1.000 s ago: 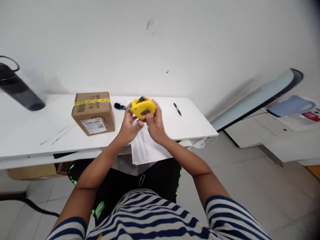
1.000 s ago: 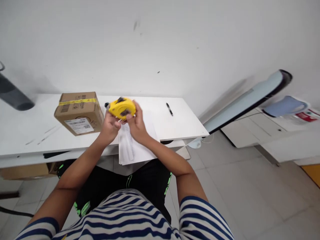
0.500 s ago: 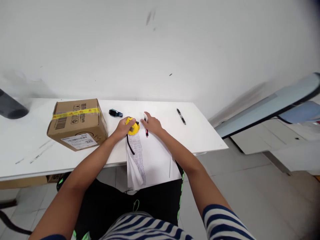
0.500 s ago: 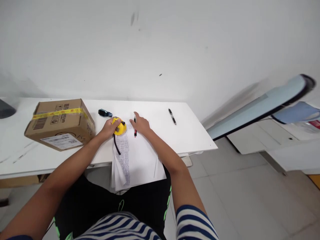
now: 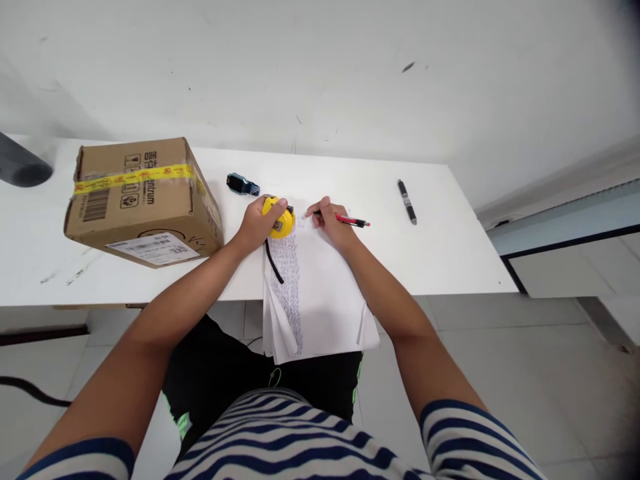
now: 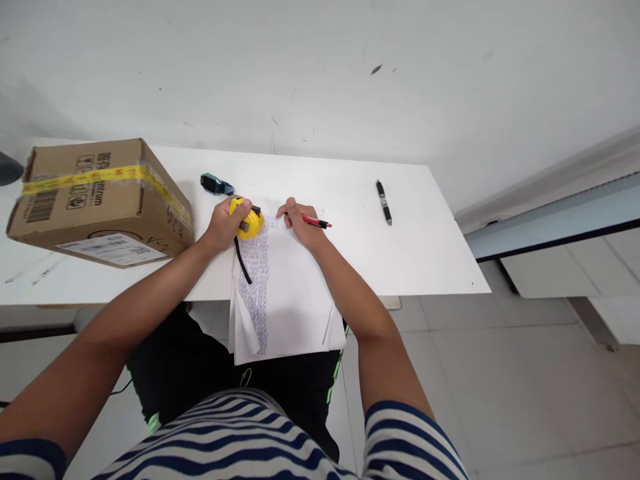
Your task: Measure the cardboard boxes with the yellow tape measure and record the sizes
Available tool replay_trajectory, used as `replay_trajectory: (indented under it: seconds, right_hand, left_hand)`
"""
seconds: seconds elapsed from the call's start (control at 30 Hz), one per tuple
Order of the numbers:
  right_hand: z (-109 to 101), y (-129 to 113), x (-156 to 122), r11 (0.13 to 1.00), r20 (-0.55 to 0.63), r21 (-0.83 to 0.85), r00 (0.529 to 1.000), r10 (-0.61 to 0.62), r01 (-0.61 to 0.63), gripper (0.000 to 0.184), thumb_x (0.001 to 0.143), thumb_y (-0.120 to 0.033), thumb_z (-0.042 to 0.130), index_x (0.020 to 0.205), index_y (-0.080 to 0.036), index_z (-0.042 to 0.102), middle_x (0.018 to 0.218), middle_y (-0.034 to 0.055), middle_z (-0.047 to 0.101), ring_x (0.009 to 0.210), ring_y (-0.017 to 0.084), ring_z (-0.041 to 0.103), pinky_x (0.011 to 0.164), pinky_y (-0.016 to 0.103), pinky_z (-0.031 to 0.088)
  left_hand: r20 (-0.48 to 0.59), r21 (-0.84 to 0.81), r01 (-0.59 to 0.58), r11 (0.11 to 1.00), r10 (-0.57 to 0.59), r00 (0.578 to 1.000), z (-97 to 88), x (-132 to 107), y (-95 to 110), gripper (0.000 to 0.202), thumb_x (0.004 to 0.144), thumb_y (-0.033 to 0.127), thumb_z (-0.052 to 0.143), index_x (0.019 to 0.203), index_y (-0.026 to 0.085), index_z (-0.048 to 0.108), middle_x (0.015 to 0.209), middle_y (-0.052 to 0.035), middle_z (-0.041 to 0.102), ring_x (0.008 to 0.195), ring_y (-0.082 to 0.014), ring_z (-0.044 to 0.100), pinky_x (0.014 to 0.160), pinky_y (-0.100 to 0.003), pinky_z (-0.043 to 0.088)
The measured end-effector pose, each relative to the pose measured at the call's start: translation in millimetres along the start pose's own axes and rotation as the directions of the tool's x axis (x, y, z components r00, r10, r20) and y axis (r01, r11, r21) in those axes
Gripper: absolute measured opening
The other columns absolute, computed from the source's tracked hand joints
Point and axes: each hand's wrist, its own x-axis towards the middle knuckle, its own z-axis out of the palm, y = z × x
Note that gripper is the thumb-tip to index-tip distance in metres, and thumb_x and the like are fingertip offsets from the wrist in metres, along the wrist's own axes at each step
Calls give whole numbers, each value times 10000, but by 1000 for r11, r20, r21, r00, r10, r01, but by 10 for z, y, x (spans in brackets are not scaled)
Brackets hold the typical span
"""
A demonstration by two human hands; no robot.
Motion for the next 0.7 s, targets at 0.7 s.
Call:
replay_trajectory:
  seconds: [0.7]
  right_hand:
    - [170,-33,-18,984,-22,-165,997,70,-73,364,841,-443,600,576,-196,571,539,-32,484,547,112,396,537,281,298]
  left_hand:
    - [-38,31,18,999,-17,999,10,-17,-39,520,754,672,699,870,173,609,822,-15,673,711,-114,627,639,-221,502]
